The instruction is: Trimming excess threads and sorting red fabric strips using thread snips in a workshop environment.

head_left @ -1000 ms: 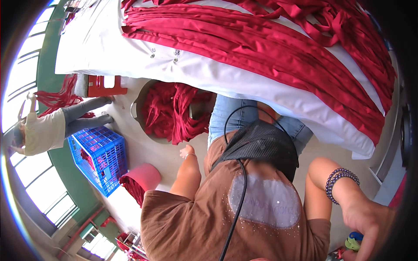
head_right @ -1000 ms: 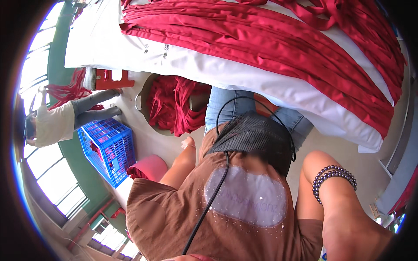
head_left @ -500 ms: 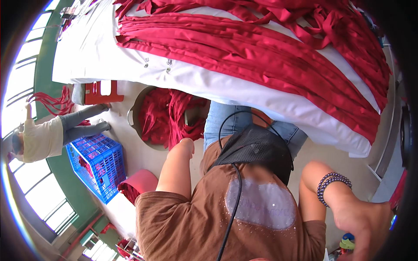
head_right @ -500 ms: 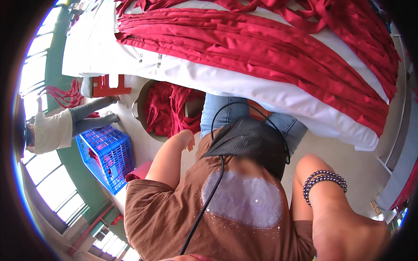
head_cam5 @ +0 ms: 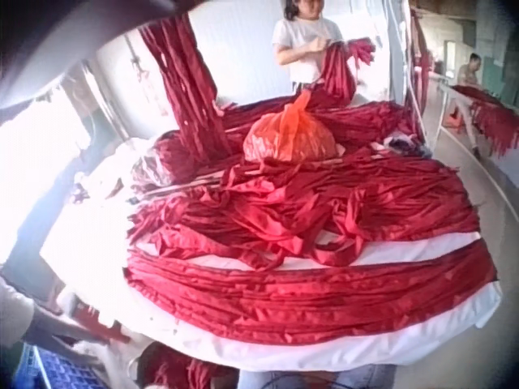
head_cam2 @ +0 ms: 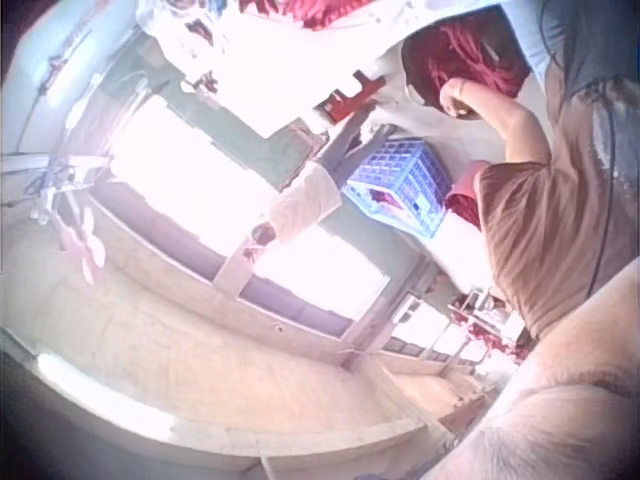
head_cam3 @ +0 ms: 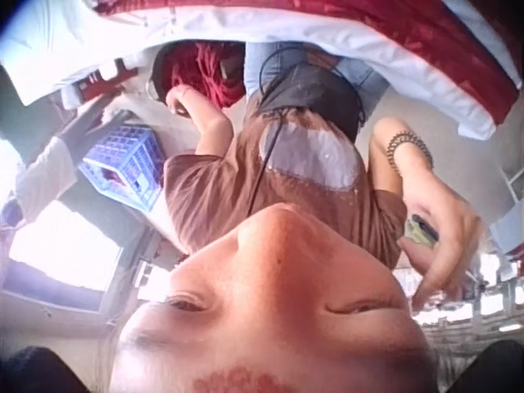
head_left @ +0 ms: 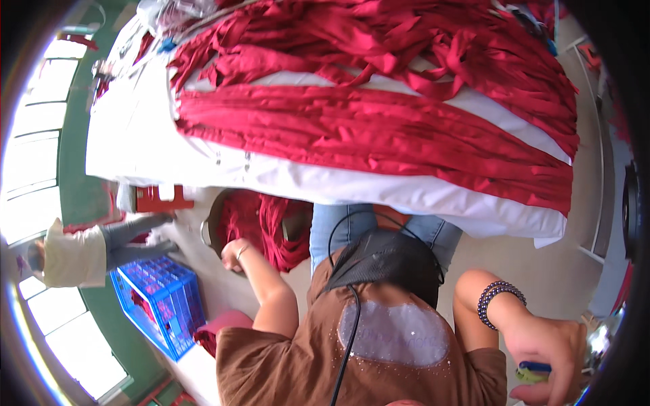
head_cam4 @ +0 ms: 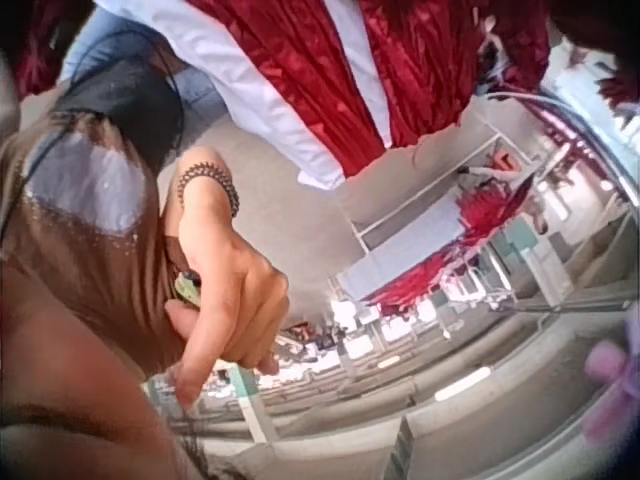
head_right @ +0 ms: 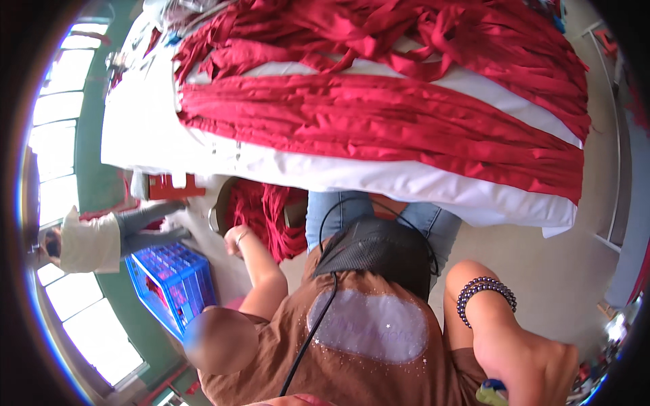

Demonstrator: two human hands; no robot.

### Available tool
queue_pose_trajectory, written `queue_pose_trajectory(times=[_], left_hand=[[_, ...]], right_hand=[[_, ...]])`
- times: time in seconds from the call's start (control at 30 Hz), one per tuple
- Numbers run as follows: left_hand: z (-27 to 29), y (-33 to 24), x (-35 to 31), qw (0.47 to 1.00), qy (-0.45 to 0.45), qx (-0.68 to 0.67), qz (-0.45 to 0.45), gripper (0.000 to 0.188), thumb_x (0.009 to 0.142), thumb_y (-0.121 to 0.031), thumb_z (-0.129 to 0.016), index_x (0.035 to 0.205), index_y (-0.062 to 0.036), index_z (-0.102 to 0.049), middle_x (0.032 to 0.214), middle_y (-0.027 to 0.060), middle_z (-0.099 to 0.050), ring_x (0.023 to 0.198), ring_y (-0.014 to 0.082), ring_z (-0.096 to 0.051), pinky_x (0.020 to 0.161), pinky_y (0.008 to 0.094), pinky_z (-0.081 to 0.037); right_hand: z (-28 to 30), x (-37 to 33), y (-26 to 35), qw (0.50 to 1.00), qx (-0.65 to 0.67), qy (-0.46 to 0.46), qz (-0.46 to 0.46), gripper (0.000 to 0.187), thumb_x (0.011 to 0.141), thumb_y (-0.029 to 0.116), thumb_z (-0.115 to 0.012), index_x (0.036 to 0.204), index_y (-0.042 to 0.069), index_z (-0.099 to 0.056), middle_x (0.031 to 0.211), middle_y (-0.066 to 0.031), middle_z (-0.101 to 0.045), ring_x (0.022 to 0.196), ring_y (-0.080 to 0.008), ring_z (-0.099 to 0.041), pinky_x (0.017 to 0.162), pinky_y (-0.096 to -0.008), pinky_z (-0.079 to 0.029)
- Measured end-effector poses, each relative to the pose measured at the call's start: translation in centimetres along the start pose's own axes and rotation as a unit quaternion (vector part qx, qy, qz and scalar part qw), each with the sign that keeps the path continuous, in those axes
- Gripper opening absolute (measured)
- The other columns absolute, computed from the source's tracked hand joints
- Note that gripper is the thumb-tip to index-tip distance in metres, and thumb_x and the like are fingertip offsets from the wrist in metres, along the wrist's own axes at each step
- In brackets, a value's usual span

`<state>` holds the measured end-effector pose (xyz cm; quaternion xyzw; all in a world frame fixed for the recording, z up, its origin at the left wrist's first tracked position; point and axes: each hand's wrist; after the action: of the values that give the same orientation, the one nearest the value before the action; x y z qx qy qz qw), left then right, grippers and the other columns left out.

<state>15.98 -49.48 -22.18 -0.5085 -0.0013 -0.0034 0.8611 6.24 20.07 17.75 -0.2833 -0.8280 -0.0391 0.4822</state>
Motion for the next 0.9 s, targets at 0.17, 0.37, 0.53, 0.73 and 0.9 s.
queue_pose_trajectory(times=[0.17, 0.37, 0.53, 0.73, 0.9], left_hand=[[20.3, -2.0, -15.5, 0.691, 0.601, -0.333, -0.222, 0.021, 0.089, -0.011, -0.049, 0.097, 0.0030, -0.060, 0.090, 0.0160, -0.063, 0.080, 0.0255, -0.063, 0.073, 0.0340, -0.055], [43.9, -9.2, -22.2, 0.186, 0.865, -0.270, -0.380, 0.013, 0.084, -0.002, -0.051, 0.091, 0.0027, -0.060, 0.092, 0.0082, -0.058, 0.079, 0.0152, -0.055, 0.073, 0.0268, -0.046], [57.4, -2.3, -30.0, -0.278, 0.709, -0.278, -0.585, 0.043, 0.077, -0.006, -0.069, 0.118, -0.0036, -0.057, 0.114, 0.0147, -0.056, 0.108, 0.0316, -0.052, 0.095, 0.0407, -0.041], [58.5, 1.0, -35.6, -0.287, 0.472, -0.263, -0.791, 0.038, 0.079, -0.020, -0.068, 0.111, -0.0054, -0.057, 0.099, 0.0121, -0.059, 0.103, 0.0294, -0.055, 0.107, 0.0429, -0.027], [60.3, -4.1, -34.7, -0.386, 0.552, -0.310, -0.671, 0.014, 0.079, -0.009, -0.067, 0.088, -0.0004, -0.061, 0.084, 0.0111, -0.056, 0.081, 0.0272, -0.056, 0.078, 0.0379, -0.042]], right_hand=[[3.5, -4.5, 5.5, 0.949, -0.291, 0.026, -0.116, 0.056, 0.100, 0.030, -0.041, 0.046, 0.014, -0.044, 0.047, -0.0035, -0.054, 0.040, -0.0168, -0.055, 0.053, -0.0282, -0.051], [7.8, -11.7, 7.7, 0.869, -0.339, -0.237, -0.273, 0.058, 0.102, 0.047, -0.019, 0.058, 0.012, -0.036, 0.051, -0.0019, -0.043, 0.044, -0.0152, -0.038, 0.049, -0.0315, -0.046], [7.7, -14.2, 8.2, 0.785, -0.431, -0.295, -0.332, 0.055, 0.103, 0.043, -0.019, 0.057, 0.014, -0.030, 0.048, -0.0012, -0.036, 0.042, -0.0135, -0.036, 0.045, -0.0305, -0.045], [7.9, -14.5, 8.7, 0.764, -0.436, -0.318, -0.353, 0.050, 0.102, 0.032, -0.030, 0.056, 0.012, -0.032, 0.051, -0.0046, -0.043, 0.044, -0.0127, -0.041, 0.050, -0.0320, -0.051], [8.7, -14.1, 9.7, 0.719, -0.453, -0.368, -0.377, 0.050, 0.102, 0.033, -0.033, 0.057, 0.011, -0.032, 0.051, -0.0045, -0.042, 0.042, -0.0109, -0.040, 0.047, -0.0303, -0.051]])
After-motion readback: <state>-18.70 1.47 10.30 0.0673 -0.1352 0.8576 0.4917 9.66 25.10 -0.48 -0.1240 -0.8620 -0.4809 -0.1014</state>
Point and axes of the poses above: each hand's wrist, its own x-axis towards the middle knuckle, its own z-axis out of the back of the hand, y = z × x
